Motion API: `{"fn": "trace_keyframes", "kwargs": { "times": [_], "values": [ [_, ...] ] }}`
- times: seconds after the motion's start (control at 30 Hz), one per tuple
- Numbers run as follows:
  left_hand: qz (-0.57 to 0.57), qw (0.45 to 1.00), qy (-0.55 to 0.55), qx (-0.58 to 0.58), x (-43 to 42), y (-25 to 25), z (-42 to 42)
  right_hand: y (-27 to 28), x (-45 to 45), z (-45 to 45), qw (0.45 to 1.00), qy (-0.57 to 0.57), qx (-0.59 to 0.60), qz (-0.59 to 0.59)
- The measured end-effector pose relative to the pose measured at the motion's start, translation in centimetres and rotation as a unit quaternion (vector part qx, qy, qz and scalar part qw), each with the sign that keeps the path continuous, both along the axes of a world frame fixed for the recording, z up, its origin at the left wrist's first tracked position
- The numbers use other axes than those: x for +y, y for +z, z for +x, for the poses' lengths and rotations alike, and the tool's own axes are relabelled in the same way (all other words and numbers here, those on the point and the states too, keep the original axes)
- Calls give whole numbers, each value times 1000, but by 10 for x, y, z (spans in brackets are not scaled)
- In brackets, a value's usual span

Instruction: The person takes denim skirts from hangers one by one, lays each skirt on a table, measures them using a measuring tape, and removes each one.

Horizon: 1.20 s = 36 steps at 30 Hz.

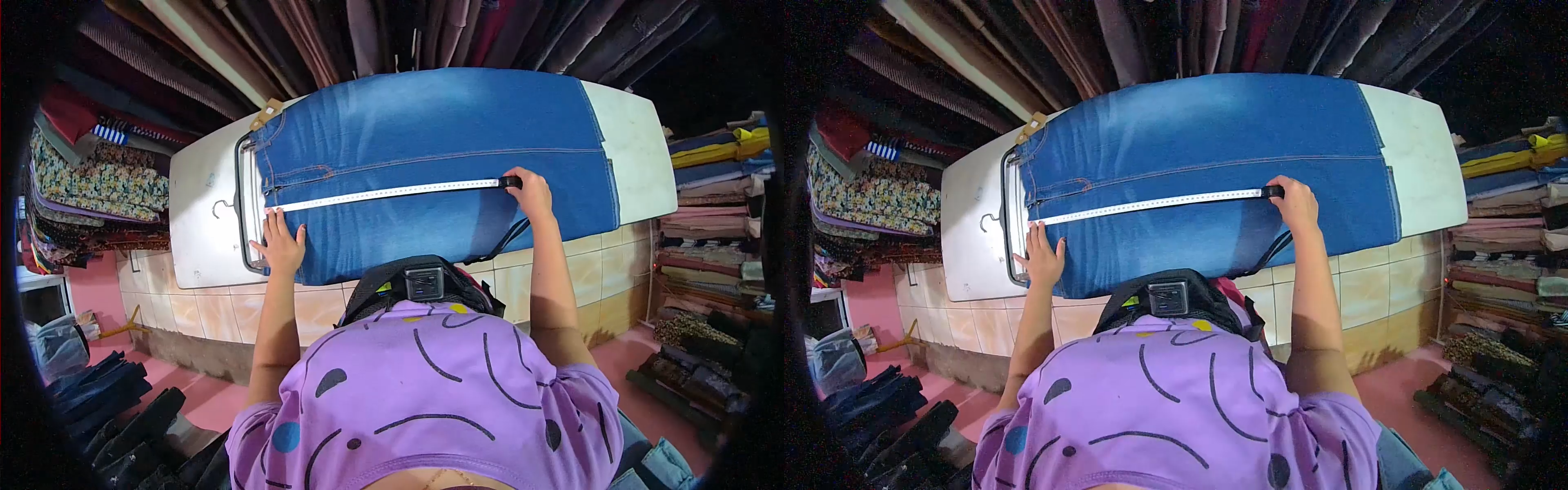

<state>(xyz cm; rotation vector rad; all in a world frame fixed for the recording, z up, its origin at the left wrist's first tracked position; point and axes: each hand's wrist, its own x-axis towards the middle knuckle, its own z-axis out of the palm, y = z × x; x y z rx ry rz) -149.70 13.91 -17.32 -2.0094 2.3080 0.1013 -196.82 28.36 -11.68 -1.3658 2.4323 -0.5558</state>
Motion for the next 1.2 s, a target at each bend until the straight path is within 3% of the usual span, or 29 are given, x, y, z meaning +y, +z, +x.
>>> {"fn": "trace_keyframes", "kwargs": {
  "times": [0.9, 1.2],
  "values": [
    [123, 969, 123, -174, -12, 20, -34, 2, 75, -191, 995, -69, 45, 49],
    [131, 961, 179, -166, -13, 15, -35, -17, 96, -256, 994, -77, 43, 58]
  ]
}}
